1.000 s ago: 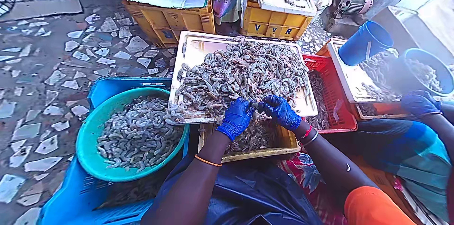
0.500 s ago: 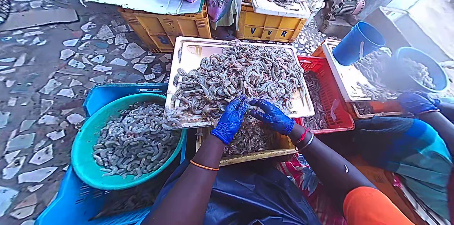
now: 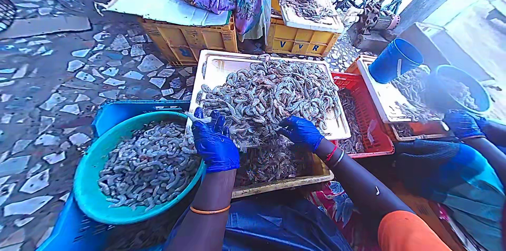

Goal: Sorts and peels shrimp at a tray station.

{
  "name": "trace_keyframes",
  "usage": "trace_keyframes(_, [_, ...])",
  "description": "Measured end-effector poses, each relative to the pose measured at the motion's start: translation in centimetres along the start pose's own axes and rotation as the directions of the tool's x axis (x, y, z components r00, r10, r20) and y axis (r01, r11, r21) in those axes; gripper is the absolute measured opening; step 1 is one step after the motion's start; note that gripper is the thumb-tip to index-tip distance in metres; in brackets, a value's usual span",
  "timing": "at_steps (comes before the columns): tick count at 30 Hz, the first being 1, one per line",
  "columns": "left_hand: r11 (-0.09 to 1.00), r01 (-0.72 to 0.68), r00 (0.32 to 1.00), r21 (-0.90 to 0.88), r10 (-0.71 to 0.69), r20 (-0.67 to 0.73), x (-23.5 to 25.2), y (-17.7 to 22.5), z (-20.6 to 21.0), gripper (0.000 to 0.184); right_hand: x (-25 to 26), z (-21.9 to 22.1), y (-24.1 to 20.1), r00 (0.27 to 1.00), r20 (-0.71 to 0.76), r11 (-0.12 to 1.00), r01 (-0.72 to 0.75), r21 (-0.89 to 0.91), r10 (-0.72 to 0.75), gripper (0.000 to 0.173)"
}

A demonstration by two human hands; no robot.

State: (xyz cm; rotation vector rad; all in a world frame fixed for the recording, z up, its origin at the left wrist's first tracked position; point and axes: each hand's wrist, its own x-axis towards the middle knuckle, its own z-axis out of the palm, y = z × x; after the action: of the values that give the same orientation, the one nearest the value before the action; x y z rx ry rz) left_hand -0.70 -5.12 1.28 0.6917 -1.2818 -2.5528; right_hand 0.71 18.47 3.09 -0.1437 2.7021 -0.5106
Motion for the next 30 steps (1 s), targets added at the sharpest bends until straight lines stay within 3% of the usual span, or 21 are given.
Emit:
trace_keyframes(2, [0.985,0.116,0.984,-0.129,-0.131,-0.119,0.7,0.6,-0.3,0.056,2.4,-0.7,-0.1,0.972,-0.151,0.984,-0.173,0.051,0.179,0.039])
trace_keyframes(4, [0.975,0.198,0.962,-0.098,-0.212,-0.17,0.9,0.1,0.3,0.057,5.0,-0.3,-0.3,0.944,-0.222,0.967,-0.256,-0.019,0.245,0.04])
trace_keyframes(6, [0.97,0.241,0.966,0.035,-0.236,-0.103,0.6,-0.7,1.3,0.05,6.9,0.4,-0.6,0.941,-0.223,0.954,-0.282,-0.105,0.254,0.036])
trace_keyframes(9, [0.917,0.264,0.939,0.299,-0.315,0.138,0.2,-1.6,2.3,0.041,7.0,-0.1,-1.4,0.935,-0.195,0.943,-0.32,-0.096,0.297,0.029])
trace_keyframes(12, [0.836,0.048,0.865,0.546,-0.308,0.396,-0.7,-2.3,2.9,0.036,4.5,-1.8,-1.1,0.919,-0.219,0.934,-0.351,-0.072,0.328,0.032])
trace_keyframes(14, [0.732,-0.191,0.792,0.654,-0.279,0.543,-0.8,-3.2,3.3,0.042,2.7,-2.9,-0.6,0.913,-0.222,0.933,-0.357,-0.036,0.341,0.036])
trace_keyframes(16, [0.627,-0.343,0.74,0.699,-0.277,0.613,-0.8,-4.4,3.5,0.054,0.9,-3.2,0.0,0.939,-0.166,0.953,-0.295,0.068,0.302,0.039])
trace_keyframes(19, [0.667,-0.373,0.679,0.645,-0.278,0.68,-1.8,-5.1,4.1,0.054,-1.9,-2.1,-0.9,0.983,-0.046,0.925,-0.15,0.349,0.177,0.043])
trace_keyframes(21, [0.697,-0.386,0.657,0.605,-0.253,0.71,-2.6,-5.6,4.5,0.037,-3.6,-1.4,-1.6,0.982,-0.064,0.917,-0.142,0.373,0.178,0.045])
trace_keyframes(22, [0.659,-0.44,0.652,0.61,-0.233,0.721,-3.0,-5.9,4.5,0.031,-4.2,-1.4,-1.6,0.978,-0.08,0.928,-0.157,0.337,0.194,0.046])
trace_keyframes(24, [0.458,-0.628,0.641,0.629,-0.153,0.752,-3.9,-6.3,4.3,0.032,-4.7,-0.9,-0.9,0.974,-0.104,0.937,-0.162,0.308,0.203,0.047])
trace_keyframes(27, [0.065,-0.846,0.528,0.529,-0.03,0.849,-4.5,-7.2,3.7,0.043,-4.8,-0.3,-0.1,0.988,-0.072,0.932,-0.105,0.346,0.138,0.046])
trace_keyframes(28, [0.001,-0.872,0.49,0.49,-0.019,0.872,-4.6,-7.4,3.6,0.041,-4.7,-0.2,0.1,0.991,-0.074,0.922,-0.074,0.381,0.11,0.045])
trace_keyframes(30, [0.015,-0.886,0.463,0.463,0.005,0.886,-4.7,-7.7,3.5,0.027,-4.8,-0.2,0.5,0.994,-0.085,0.896,-0.028,0.442,0.073,0.044])
